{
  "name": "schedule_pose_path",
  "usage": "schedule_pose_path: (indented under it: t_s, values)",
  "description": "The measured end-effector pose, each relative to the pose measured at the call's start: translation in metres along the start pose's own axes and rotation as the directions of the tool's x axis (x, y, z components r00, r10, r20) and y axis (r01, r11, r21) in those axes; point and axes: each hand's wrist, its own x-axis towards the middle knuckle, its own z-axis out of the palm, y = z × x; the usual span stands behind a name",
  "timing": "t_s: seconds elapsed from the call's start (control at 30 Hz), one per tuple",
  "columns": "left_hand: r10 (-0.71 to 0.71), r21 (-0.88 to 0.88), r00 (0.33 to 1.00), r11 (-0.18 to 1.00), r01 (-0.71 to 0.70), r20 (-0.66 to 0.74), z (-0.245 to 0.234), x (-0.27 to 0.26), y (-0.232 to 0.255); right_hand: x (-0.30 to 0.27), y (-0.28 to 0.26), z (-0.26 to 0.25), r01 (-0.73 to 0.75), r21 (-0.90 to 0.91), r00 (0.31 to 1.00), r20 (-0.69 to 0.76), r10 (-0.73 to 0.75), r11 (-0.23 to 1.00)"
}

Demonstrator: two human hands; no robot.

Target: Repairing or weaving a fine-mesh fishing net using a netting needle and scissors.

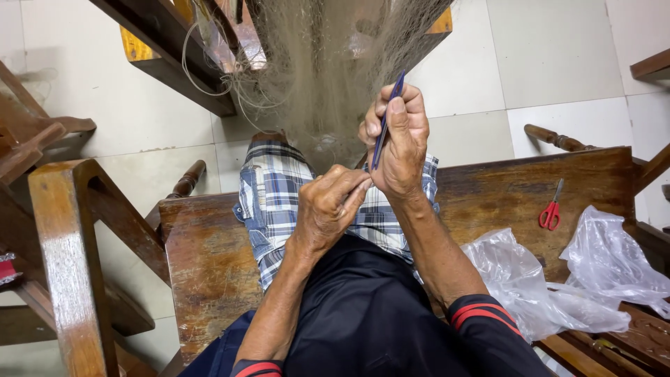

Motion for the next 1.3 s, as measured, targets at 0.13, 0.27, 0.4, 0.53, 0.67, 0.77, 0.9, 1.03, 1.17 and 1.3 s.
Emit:
schedule_pose_path:
  t_s: [0.13,0.27,0.4,0.53,0.67,0.77,0.9,1.03,1.17,1.3]
  values:
    - [0.020,0.046,1.000,0.999,-0.020,0.010,0.000,-0.002,-0.004,-0.001,0.004,0.000,0.030,-0.004,1.000,0.002,-0.030,1.000]
    - [0.019,0.053,0.999,0.998,-0.020,0.026,0.001,0.001,-0.010,0.002,0.004,0.001,0.054,0.017,0.999,0.006,-0.054,0.998]
    - [-0.026,-0.016,0.999,1.000,0.027,0.027,-0.006,0.009,-0.017,-0.001,-0.006,0.004,0.023,0.040,1.000,0.016,-0.024,0.999]
    - [0.009,-0.002,1.000,1.000,-0.009,0.007,-0.041,0.027,-0.051,0.001,-0.018,0.007,-0.090,0.105,0.994,0.064,0.083,0.990]
    - [0.024,0.055,1.000,0.998,-0.025,0.016,-0.078,0.039,-0.107,0.007,-0.006,0.006,-0.233,0.145,0.971,0.091,0.221,0.962]
    - [-0.016,0.104,0.996,0.994,0.025,-0.084,-0.110,0.046,-0.137,0.011,0.000,0.007,-0.194,0.004,0.977,0.089,0.192,0.981]
    - [0.044,0.255,0.995,0.967,-0.020,-0.089,-0.145,0.050,-0.070,0.001,0.021,0.004,-0.255,-0.159,0.952,0.130,0.276,0.954]
    - [0.252,0.488,0.964,0.855,-0.177,-0.091,-0.152,0.065,-0.041,-0.012,0.037,0.019,-0.264,-0.174,0.914,0.268,0.304,0.949]
    - [0.255,0.473,0.959,0.865,-0.168,-0.126,-0.147,0.059,-0.032,-0.034,0.052,0.018,-0.336,-0.088,0.857,0.384,0.343,0.938]
    - [0.222,0.479,0.962,0.869,-0.123,-0.156,-0.149,0.050,-0.031,-0.043,0.058,0.014,-0.338,-0.093,0.849,0.400,0.346,0.937]
